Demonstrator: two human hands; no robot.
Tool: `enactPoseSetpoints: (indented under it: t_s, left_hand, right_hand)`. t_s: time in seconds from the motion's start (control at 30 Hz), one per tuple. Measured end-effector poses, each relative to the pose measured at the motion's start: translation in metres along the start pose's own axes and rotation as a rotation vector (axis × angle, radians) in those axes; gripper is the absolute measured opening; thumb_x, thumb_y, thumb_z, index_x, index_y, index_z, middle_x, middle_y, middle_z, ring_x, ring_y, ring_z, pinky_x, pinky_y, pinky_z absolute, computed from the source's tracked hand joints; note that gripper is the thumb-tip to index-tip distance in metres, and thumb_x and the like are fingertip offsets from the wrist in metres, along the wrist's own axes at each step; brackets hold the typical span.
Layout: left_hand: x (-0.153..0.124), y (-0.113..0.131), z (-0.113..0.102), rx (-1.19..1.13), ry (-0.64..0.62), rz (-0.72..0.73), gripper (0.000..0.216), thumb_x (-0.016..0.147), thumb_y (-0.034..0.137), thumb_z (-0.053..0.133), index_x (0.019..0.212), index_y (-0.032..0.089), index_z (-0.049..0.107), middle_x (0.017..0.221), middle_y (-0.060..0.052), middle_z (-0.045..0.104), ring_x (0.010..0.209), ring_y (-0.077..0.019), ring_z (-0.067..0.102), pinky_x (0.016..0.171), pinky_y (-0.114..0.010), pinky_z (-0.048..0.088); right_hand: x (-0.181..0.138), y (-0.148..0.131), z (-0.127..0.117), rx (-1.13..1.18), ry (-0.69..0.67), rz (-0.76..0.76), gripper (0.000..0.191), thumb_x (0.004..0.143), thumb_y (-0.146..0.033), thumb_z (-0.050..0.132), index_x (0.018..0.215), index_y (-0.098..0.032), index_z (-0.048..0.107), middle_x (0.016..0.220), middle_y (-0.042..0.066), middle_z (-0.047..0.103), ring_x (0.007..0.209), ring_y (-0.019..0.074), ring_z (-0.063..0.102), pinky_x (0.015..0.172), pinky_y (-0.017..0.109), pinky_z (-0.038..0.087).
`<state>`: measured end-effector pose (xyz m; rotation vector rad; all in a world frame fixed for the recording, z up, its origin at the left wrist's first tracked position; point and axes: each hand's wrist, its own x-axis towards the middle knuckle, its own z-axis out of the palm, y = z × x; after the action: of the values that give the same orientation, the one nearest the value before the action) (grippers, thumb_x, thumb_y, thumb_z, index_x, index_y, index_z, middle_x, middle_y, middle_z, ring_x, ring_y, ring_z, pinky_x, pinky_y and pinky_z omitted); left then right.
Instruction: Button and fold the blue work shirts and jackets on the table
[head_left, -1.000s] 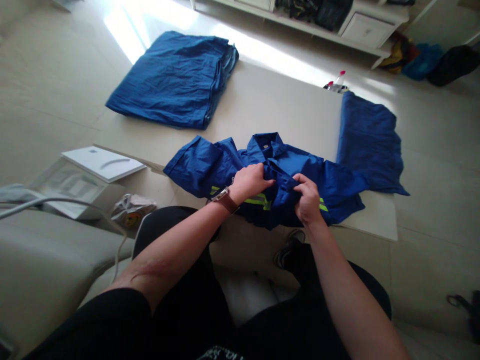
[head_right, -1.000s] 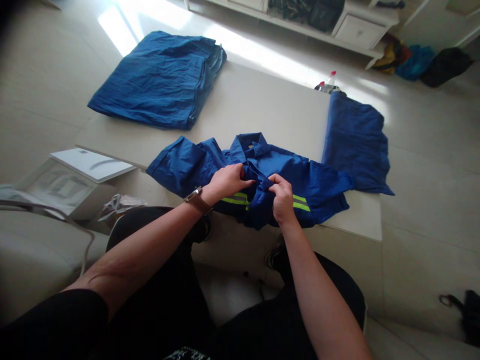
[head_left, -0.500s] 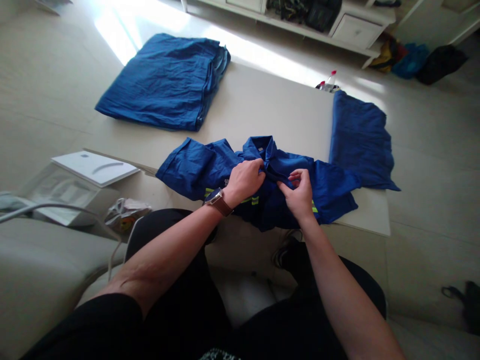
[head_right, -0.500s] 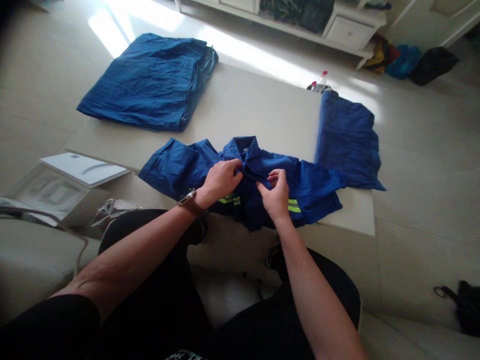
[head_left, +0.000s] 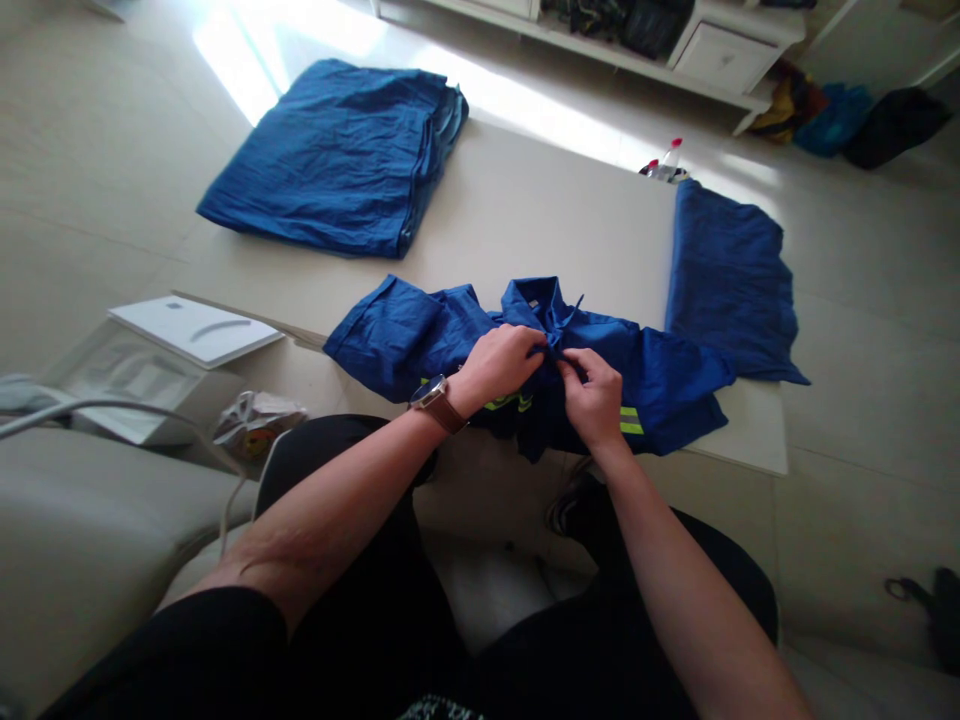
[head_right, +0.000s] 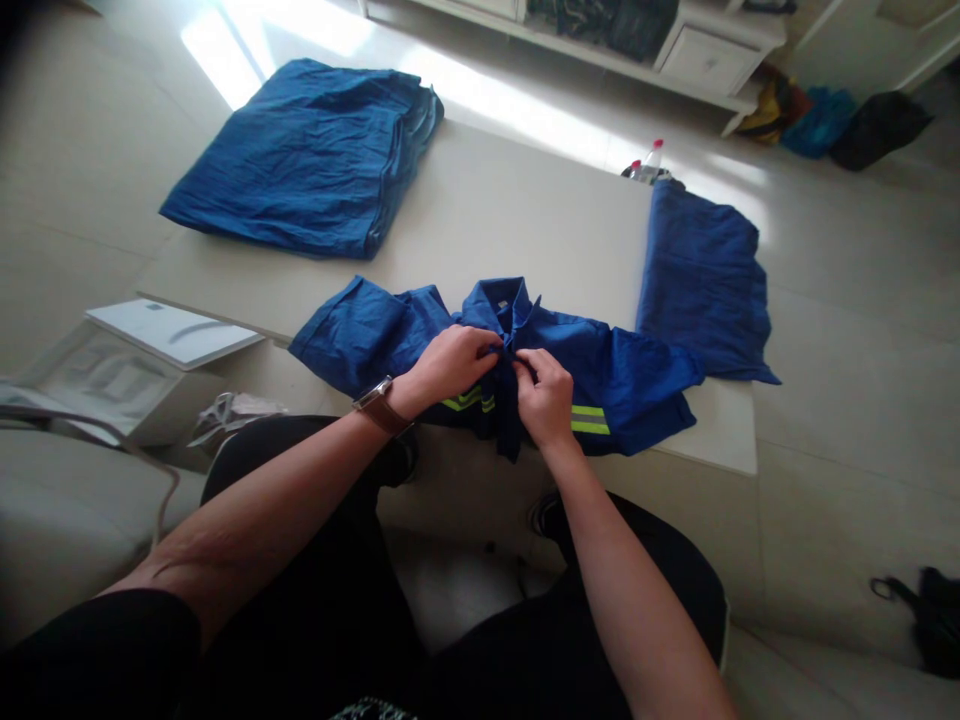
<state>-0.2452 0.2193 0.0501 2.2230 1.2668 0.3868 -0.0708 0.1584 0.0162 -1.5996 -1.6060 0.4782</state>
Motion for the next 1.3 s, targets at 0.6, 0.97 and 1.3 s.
enactPoseSetpoints:
  t_s: [0.6, 0.97, 1.3]
  left_hand:
    - [0.003, 0.003, 0.001, 0.095, -0.067, 0.189, 0.031, 0.094, 0.020, 0.049, 0.096, 0.018, 0.080, 0.100, -0.011, 0.079, 0.092, -0.0221, 0.072, 0.087, -0.032, 0.052]
    - [-0.006, -0.009, 0.000, -0.060, -0.267, 0.162, 0.027, 0.088, 0.038, 0.067, 0.108, 0.024, 0.081, 0.088, -0.005, 0.078, 0.080, -0.0194, 0.071, 0.076, -0.029, 0.052]
    - [-0.012, -0.086, -0.001, 0.379, -0.152, -0.341, 0.039, 0.089, 0.013, 0.052, 0.125, 0.000, 0.061, 0.123, -0.028, 0.063, 0.125, -0.0387, 0.056, 0.108, -0.050, 0.041]
  right_hand:
    - [0.000, 0.009, 0.012, 0.110, 0.078, 0.247, 0.024, 0.087, -0.037, 0.061, 0.093, -0.018, 0.073, 0.088, 0.008, 0.076, 0.079, 0.0230, 0.067, 0.078, 0.035, 0.052]
    - [0.007, 0.027, 0.009, 0.240, 0.063, 0.331, 0.021, 0.081, -0.040, 0.066, 0.084, -0.019, 0.065, 0.075, 0.000, 0.066, 0.070, 0.0163, 0.058, 0.071, 0.029, 0.048]
    - [0.017, 0.074, -0.028, -0.288, -0.168, 0.189, 0.021, 0.088, -0.029, 0.054, 0.093, -0.019, 0.072, 0.108, 0.012, 0.073, 0.108, 0.0292, 0.064, 0.105, 0.047, 0.047]
